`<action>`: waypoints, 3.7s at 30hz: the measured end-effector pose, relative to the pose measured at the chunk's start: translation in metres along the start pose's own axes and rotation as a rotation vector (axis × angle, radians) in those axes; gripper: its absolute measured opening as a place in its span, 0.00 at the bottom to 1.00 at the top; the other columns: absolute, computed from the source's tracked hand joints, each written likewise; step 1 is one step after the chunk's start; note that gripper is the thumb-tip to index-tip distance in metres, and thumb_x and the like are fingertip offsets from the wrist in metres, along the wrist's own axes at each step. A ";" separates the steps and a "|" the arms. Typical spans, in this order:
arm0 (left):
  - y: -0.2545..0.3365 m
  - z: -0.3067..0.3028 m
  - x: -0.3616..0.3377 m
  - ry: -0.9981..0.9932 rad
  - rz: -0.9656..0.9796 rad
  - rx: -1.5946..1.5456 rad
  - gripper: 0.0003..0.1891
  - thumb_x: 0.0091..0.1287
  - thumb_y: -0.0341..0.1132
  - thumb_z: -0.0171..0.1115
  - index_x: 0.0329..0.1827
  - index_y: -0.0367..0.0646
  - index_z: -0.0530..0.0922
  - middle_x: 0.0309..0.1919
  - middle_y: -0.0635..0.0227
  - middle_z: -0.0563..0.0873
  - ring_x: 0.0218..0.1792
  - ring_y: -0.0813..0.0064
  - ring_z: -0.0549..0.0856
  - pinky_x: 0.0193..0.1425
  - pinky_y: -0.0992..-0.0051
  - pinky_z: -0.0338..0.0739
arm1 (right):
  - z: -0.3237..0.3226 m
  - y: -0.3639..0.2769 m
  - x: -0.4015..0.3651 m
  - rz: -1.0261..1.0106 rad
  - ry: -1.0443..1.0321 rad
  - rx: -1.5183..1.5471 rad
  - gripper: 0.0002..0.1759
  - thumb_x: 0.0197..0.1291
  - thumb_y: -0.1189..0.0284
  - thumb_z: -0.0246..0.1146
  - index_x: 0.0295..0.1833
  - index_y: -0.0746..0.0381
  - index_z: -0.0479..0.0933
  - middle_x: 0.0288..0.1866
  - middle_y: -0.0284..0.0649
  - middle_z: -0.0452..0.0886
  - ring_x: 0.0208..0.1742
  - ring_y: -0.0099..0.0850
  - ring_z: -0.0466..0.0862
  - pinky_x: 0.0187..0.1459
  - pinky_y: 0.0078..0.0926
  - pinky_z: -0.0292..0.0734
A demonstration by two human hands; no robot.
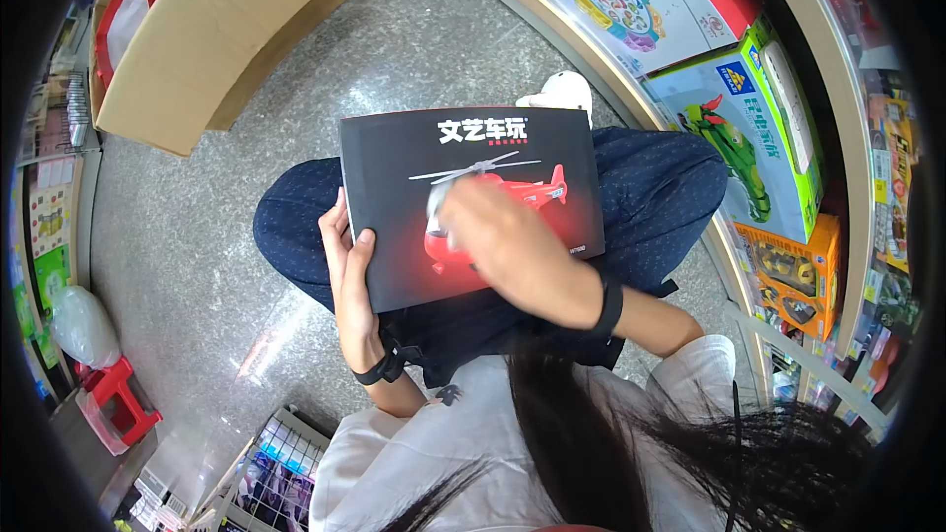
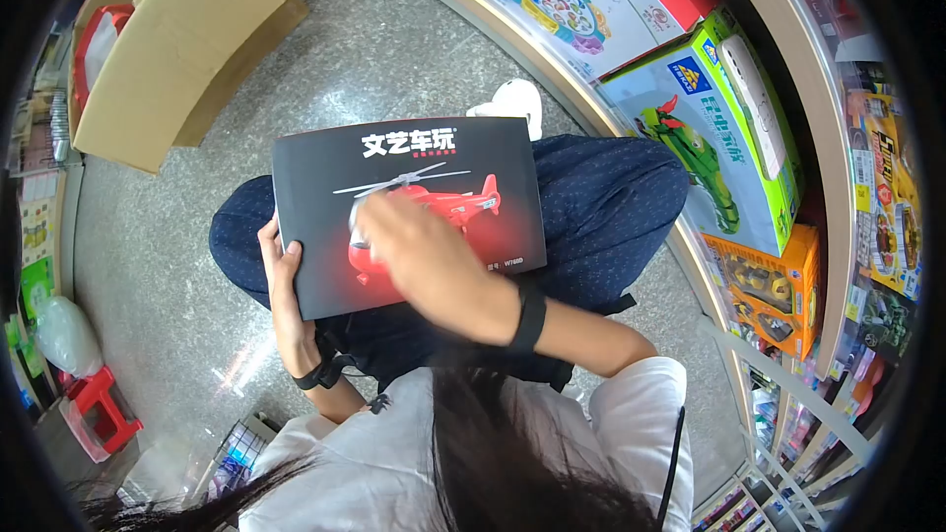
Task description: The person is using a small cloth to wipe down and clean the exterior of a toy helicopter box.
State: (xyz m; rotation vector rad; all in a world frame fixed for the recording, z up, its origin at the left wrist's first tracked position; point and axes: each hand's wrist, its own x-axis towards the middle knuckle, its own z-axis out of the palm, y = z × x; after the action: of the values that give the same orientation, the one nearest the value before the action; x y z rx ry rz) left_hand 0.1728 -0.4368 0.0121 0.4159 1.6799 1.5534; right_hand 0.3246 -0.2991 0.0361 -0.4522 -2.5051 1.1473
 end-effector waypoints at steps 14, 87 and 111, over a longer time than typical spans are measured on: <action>-0.007 -0.004 -0.006 -0.007 0.069 0.004 0.32 0.65 0.37 0.57 0.71 0.36 0.61 0.69 0.54 0.68 0.72 0.65 0.65 0.77 0.65 0.51 | -0.048 0.053 -0.017 0.376 0.364 -0.202 0.06 0.59 0.82 0.53 0.42 0.67 0.72 0.40 0.51 0.75 0.43 0.52 0.76 0.46 0.45 0.72; -0.005 0.005 -0.001 0.117 0.054 0.005 0.26 0.65 0.43 0.56 0.64 0.40 0.69 0.53 0.62 0.78 0.53 0.73 0.79 0.60 0.74 0.72 | -0.002 0.014 -0.145 0.608 0.543 -0.147 0.10 0.52 0.89 0.60 0.40 0.67 0.75 0.43 0.49 0.79 0.44 0.48 0.81 0.46 0.38 0.77; -0.008 0.001 -0.006 0.119 0.066 -0.026 0.27 0.65 0.41 0.58 0.65 0.41 0.68 0.57 0.60 0.77 0.57 0.71 0.78 0.63 0.73 0.71 | -0.034 0.043 -0.045 0.325 0.345 -0.072 0.07 0.57 0.82 0.58 0.43 0.68 0.74 0.45 0.50 0.78 0.47 0.48 0.80 0.47 0.40 0.76</action>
State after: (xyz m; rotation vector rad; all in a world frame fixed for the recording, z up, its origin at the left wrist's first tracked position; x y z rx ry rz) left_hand 0.1796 -0.4413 0.0064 0.3753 1.7490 1.6753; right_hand 0.3853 -0.2689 0.0161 -1.0149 -2.2264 0.9866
